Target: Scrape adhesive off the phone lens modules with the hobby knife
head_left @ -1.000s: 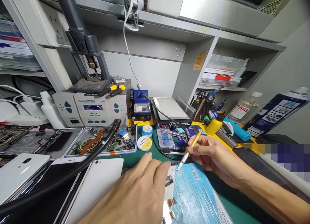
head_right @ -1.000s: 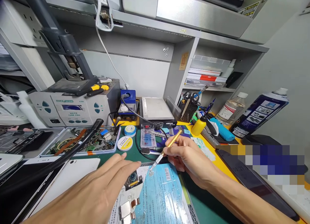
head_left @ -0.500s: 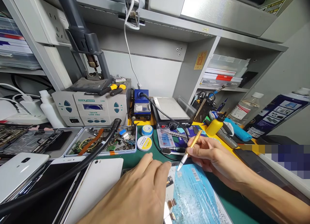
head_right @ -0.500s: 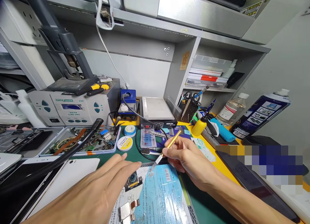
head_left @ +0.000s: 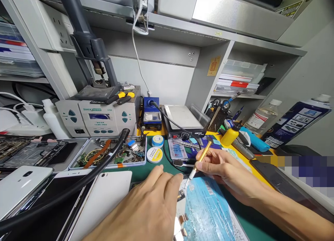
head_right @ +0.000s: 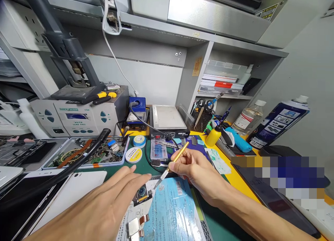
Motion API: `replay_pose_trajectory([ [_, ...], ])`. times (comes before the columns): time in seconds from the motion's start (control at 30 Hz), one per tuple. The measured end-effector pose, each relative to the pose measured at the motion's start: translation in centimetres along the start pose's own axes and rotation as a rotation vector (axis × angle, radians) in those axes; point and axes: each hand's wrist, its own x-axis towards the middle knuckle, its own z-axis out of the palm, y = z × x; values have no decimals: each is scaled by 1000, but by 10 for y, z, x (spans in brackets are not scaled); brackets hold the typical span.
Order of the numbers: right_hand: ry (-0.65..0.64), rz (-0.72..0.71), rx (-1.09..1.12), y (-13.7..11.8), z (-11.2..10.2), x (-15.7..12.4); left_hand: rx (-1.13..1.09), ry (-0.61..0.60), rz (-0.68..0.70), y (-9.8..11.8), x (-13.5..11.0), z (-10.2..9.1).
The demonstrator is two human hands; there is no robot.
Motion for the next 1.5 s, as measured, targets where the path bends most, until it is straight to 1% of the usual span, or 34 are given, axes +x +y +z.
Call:
replay_pose_trajectory([
  [0.27,7,-4,55,3,-8,4,51,57,10,-1,-4,5],
  [0.5,-4,-30,4,1,-7,-1,-19,34,-7,0,-8,2],
  [0.73,6,-25,-11,0,-4,-2,-88,79,-17,0,-5,2],
  [0.93,11,-39,-7,1,-2,-3,-52,22,-27,2,-4,1],
  [1.2,13,-75,11,5,-4,-5,-44,13,-14,0,-4,1],
  [1.43,-16,-52,54,9,-1,1,-35,37,-4,-1,-2,1],
  [1.5,-21,-38,67,8,-1,3,-18,28,-8,0,-2,0],
])
